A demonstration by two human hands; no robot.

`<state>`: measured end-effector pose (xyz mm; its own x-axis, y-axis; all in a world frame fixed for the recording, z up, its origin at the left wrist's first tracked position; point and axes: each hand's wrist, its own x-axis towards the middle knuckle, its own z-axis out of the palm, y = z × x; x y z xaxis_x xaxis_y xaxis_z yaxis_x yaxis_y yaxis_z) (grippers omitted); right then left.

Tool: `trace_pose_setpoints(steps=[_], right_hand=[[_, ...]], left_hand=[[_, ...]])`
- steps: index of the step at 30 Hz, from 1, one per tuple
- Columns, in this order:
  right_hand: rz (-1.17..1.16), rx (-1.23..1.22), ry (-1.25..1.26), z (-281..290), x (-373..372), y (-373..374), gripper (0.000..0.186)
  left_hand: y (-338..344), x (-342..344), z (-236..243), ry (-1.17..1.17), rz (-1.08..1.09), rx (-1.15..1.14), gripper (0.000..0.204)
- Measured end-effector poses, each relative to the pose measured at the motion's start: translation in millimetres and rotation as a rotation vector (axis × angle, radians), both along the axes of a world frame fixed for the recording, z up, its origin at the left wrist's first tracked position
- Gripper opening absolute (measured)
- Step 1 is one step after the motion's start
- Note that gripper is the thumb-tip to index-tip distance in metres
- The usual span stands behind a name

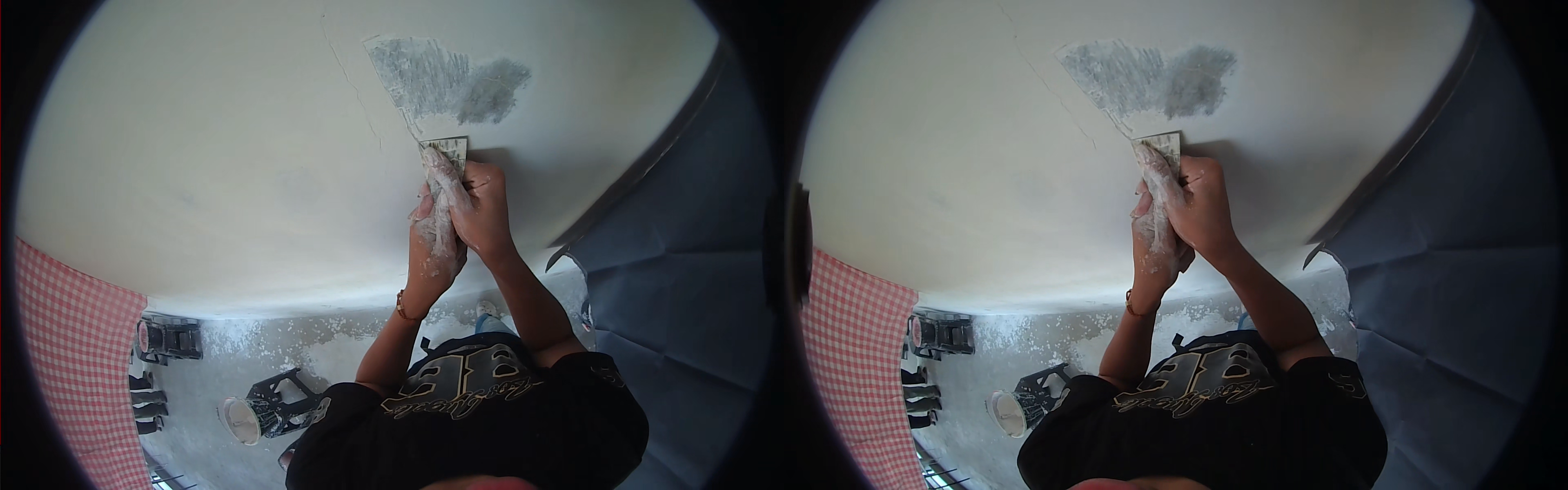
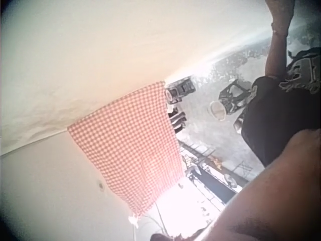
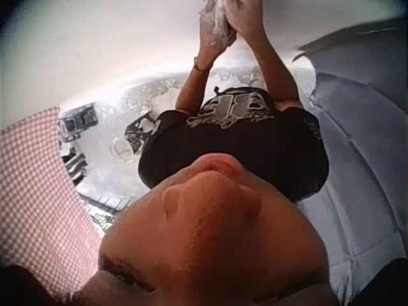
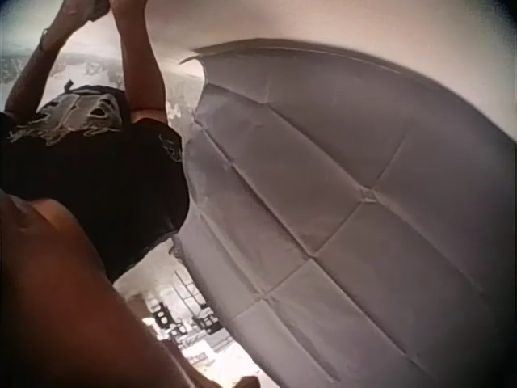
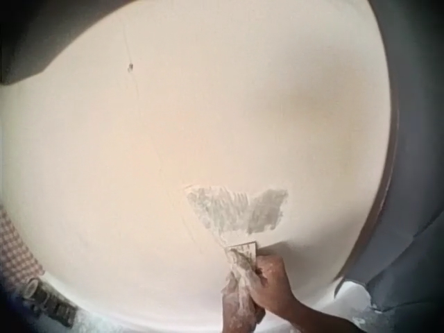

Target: Scraping and patching a crack in a wall using a putty knife.

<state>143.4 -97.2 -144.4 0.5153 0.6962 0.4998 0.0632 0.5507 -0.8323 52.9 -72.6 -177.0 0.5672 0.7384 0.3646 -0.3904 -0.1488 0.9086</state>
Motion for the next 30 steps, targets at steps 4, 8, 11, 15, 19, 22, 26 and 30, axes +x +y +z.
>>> trace_pose_setpoints(steps=[4,8,11,15,19,22,26,30], right_hand=[[0.032,-0.009,0.068,21.2,-1.4,0.6,0.033],[0.002,-0.004,-0.004,11.9,-0.5,0.0,0.032],[0.010,-0.044,0.007,13.0,-1.5,-1.0,0.033],[0.040,-0.029,0.028,13.8,3.5,5.1,0.035],[0.092,-0.027,0.058,16.9,1.5,2.2,0.037],[0.176,-0.049,0.142,25.9,2.3,-3.8,0.039],[0.190,-0.009,0.152,20.8,3.6,0.0,0.040],[0.179,-0.042,0.168,18.4,6.6,2.8,0.039]], left_hand=[[16.3,-7.1,3.3,0.377,-0.033,0.030,0.033],[12.9,-5.2,-7.5,0.222,0.059,0.232,0.035],[10.6,-4.3,1.7,0.113,-0.024,0.039,0.031],[16.5,1.9,5.1,0.122,0.050,0.243,0.036],[15.8,-2.5,5.4,0.206,0.049,0.232,0.037],[10.7,-4.0,6.8,0.249,0.127,0.372,0.035],[24.8,9.4,-5.7,0.132,0.286,0.660,0.036],[16.0,5.5,-5.6,0.186,0.154,0.266,0.039]])
